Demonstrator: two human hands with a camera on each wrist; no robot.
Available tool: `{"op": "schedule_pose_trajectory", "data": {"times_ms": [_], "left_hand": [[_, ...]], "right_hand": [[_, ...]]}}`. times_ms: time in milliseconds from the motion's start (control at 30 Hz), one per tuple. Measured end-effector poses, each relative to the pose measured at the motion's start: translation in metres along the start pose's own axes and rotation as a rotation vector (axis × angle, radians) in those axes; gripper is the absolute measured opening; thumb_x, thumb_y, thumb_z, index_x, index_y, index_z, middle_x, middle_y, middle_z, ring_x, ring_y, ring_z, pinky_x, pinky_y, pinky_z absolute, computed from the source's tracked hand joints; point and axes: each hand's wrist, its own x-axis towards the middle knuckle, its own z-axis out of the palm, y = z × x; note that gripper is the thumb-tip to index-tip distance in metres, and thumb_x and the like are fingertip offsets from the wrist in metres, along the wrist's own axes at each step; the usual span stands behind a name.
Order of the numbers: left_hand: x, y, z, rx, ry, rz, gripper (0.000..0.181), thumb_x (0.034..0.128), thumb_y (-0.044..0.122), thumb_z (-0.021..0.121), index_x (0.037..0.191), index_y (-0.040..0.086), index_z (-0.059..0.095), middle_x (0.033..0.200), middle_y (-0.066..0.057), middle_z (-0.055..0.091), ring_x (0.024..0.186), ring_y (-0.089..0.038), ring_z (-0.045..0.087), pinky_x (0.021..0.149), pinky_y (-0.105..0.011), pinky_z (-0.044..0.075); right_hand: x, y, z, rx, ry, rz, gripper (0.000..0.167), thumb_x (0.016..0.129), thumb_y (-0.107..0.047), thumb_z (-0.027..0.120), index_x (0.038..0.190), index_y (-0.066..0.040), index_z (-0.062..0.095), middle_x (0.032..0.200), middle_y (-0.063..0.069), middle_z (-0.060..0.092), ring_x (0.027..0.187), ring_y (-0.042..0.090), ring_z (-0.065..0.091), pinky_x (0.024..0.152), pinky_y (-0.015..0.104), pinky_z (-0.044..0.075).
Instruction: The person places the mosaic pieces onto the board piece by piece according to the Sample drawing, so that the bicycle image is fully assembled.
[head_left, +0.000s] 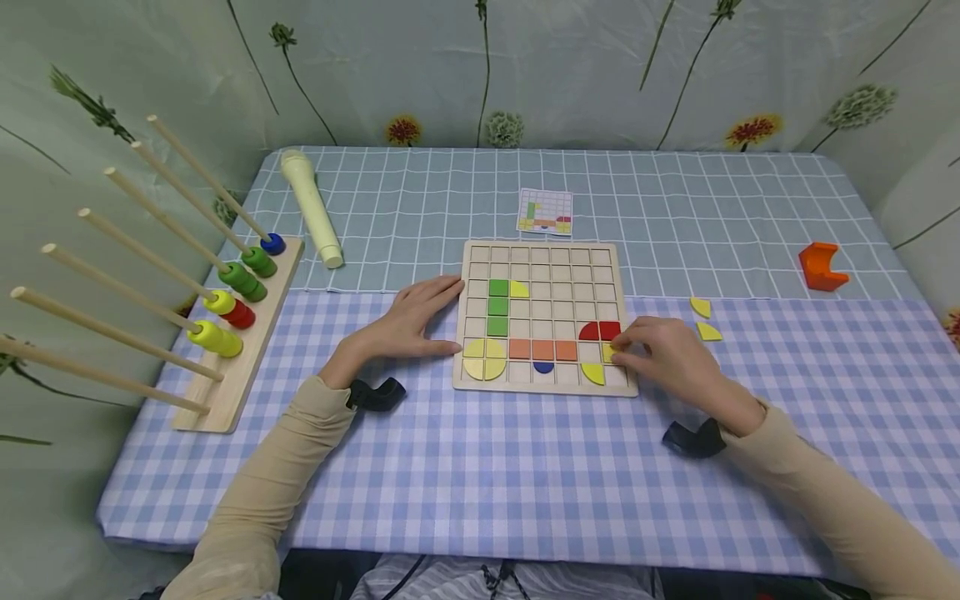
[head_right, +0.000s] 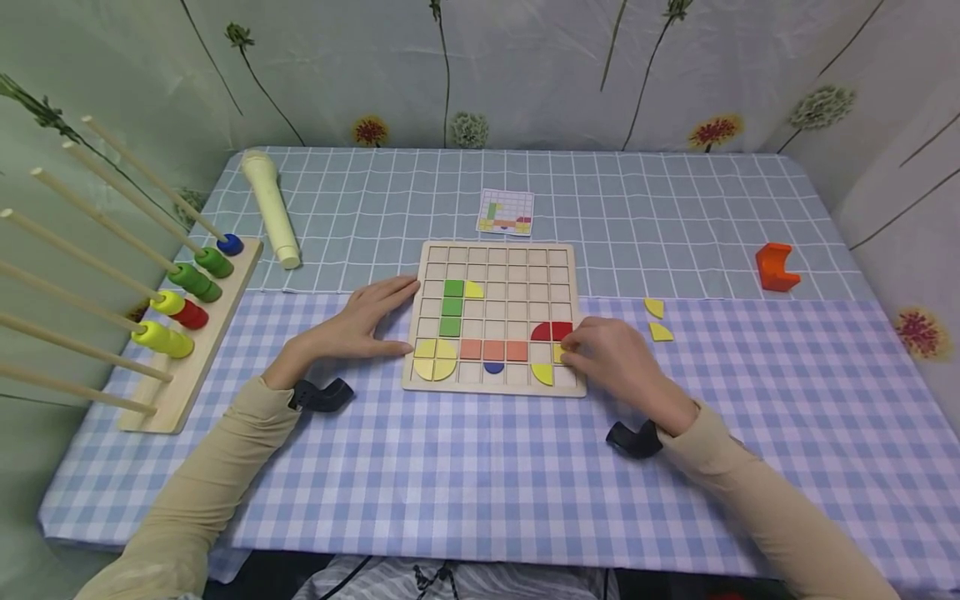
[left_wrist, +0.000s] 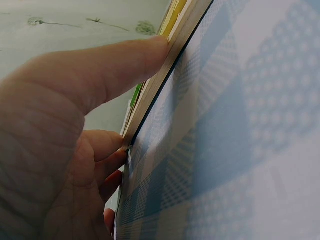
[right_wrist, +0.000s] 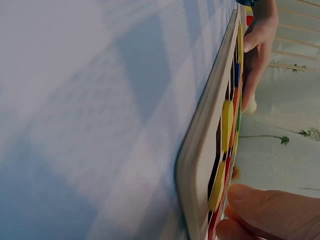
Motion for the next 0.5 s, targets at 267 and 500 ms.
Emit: {"op": "schedule_pose_trajectory", "data": {"times_ms": [267, 500], "left_hand": [[0.001, 0.0, -0.001, 0.006, -0.007, -0.003, 0.092, 0.0801, 0.04, 0.068, 0.15, 0.006, 0.019, 0.158, -0.012, 0.018, 0.146, -0.029, 0.015, 0.114, -0.052, 0.011], [0.001, -0.001, 0.0, 0.008, -0.002, 0.0, 0.092, 0.08, 0.04, 0.068, 0.15, 0.006, 0.02, 0.157, -0.012, 0.019, 0.145, -0.029, 0.016, 0.113, -0.052, 0.012]], "right_hand": [[-0.009, 0.01, -0.014, -0.082, -0.002, 0.045, 0.017, 0.075, -0.008, 0.075, 0.091, -0.003, 0.074, 0.081, 0.008, 0.071, 0.064, 0.014, 0.049, 0.056, 0.022, 0.037], [-0.016, 0.035, -0.025, -0.166, 0.057, 0.034, 0.019, 0.073, 0.0, 0.073, 0.092, 0.0, 0.074, 0.084, 0.013, 0.069, 0.065, 0.019, 0.053, 0.059, 0.033, 0.044]]}}
